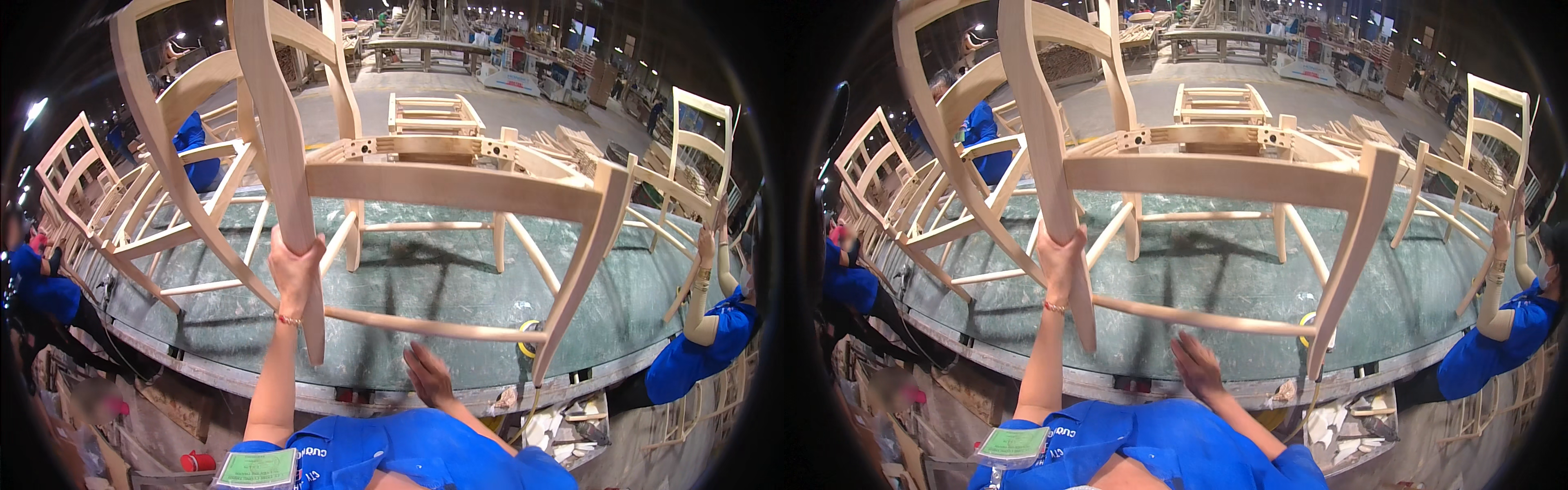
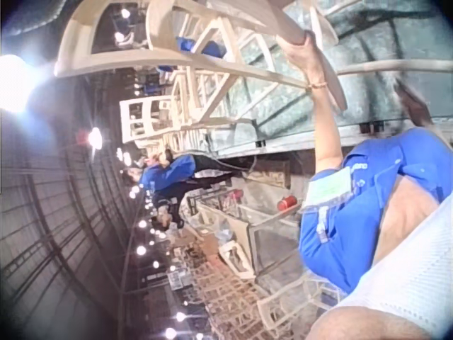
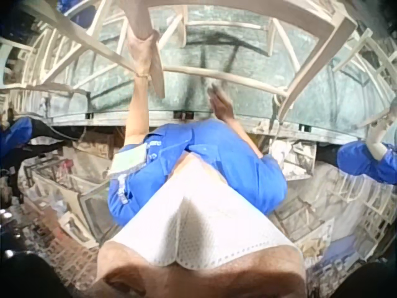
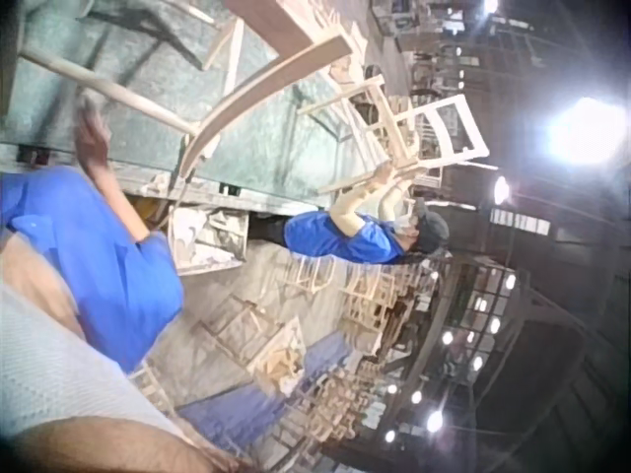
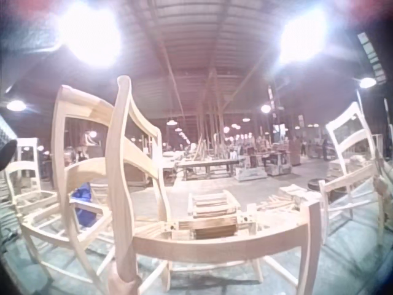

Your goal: The person sands the wooden frame of a chair using a handheld orbital sander and by hand. They repeatedly reposition the chair on a workbench to access different legs and rails, alternating between machine sanding and manual rubbing to smooth the surfaces.

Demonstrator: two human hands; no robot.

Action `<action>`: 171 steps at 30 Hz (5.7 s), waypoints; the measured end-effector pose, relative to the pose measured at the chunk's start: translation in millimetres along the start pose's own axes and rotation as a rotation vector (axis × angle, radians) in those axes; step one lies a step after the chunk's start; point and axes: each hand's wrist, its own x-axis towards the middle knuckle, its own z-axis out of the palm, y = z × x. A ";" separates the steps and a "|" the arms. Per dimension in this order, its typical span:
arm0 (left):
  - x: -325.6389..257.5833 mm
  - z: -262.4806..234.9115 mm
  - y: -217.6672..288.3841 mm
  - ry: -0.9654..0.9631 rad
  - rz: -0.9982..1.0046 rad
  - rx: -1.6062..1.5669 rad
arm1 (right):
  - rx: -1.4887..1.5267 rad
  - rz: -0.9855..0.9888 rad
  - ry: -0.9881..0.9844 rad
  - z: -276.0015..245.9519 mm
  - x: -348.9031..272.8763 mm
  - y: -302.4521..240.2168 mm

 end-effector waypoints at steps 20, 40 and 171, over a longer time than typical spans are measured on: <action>-81.9 -55.5 -22.1 -0.338 -0.225 -0.725 | 0.942 0.992 -0.413 28.1 -68.8 8.5; -139.4 85.0 40.9 -0.789 0.216 -0.504 | 0.489 0.795 0.428 -102.5 -78.9 0.6; -98.7 -65.9 -6.3 -0.450 -0.290 -0.289 | 0.612 -0.299 0.386 -40.9 186.1 -109.0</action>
